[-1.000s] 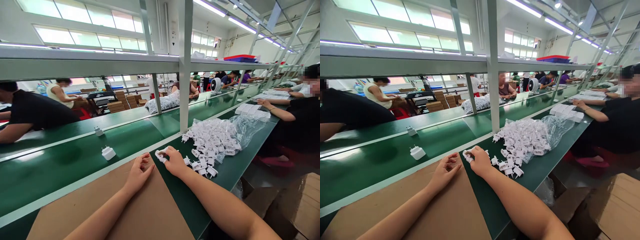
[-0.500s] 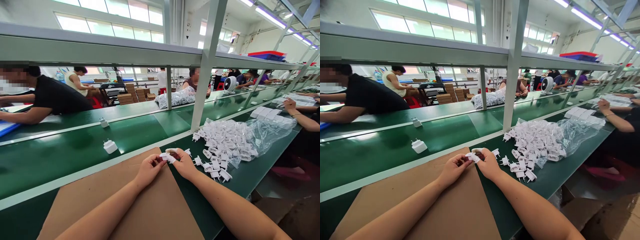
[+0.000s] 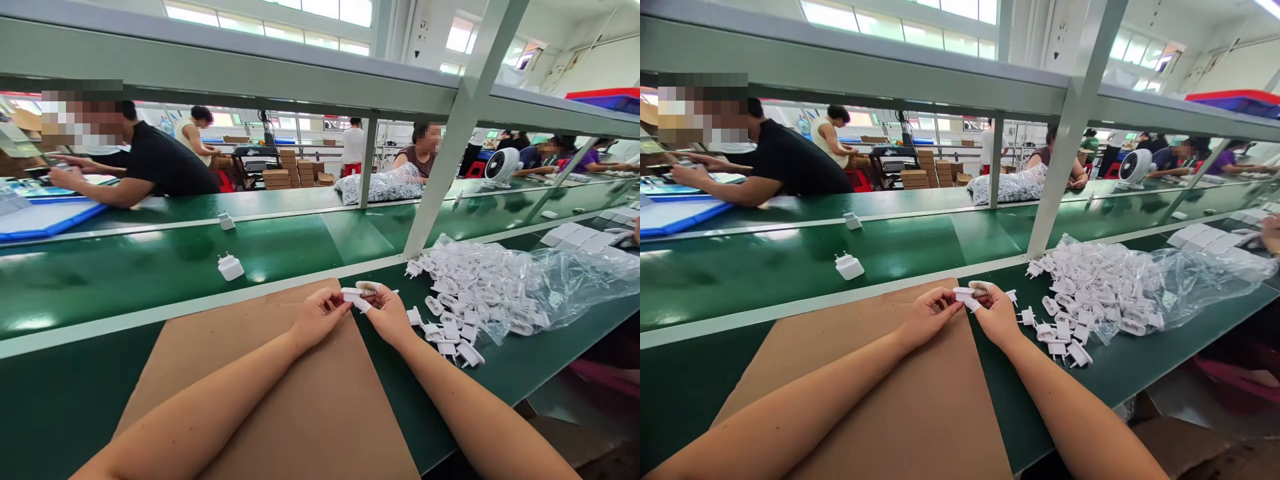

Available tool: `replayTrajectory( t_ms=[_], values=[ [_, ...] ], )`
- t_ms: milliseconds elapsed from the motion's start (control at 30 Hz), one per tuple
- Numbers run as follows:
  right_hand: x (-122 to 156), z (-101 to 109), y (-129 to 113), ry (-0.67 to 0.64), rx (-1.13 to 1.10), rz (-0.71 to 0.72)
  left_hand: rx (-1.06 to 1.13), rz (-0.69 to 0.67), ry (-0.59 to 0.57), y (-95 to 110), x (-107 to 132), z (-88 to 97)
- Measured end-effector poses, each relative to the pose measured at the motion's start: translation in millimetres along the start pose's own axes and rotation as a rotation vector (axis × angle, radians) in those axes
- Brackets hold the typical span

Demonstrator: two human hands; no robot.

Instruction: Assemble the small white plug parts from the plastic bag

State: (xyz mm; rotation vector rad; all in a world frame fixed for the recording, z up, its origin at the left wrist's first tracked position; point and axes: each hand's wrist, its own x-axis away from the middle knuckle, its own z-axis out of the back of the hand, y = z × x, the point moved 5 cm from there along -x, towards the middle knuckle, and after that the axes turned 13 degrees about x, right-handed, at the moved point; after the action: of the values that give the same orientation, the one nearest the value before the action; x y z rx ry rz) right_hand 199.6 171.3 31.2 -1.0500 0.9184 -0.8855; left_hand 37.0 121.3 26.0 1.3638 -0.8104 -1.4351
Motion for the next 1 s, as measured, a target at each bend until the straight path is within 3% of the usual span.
replayTrajectory(
  t_ms=[567, 800, 1000],
  values=[
    [-0.6, -2.6, 4.4, -0.068, 0.021, -0.015, 0.028, -0.006, -0.027, 0.7, 0.8, 0.0],
    [0.8, -3.0, 3.0, -0.115, 0.039, 0.001, 0.049, 0.035, -0.126, -6.1, 1.5, -4.1],
    [0.1, -4.9, 7.2, -0.148, 0.1, -0.014, 0.047, 0.029, -0.123, -8.6, 0.9, -3.0]
  ],
)
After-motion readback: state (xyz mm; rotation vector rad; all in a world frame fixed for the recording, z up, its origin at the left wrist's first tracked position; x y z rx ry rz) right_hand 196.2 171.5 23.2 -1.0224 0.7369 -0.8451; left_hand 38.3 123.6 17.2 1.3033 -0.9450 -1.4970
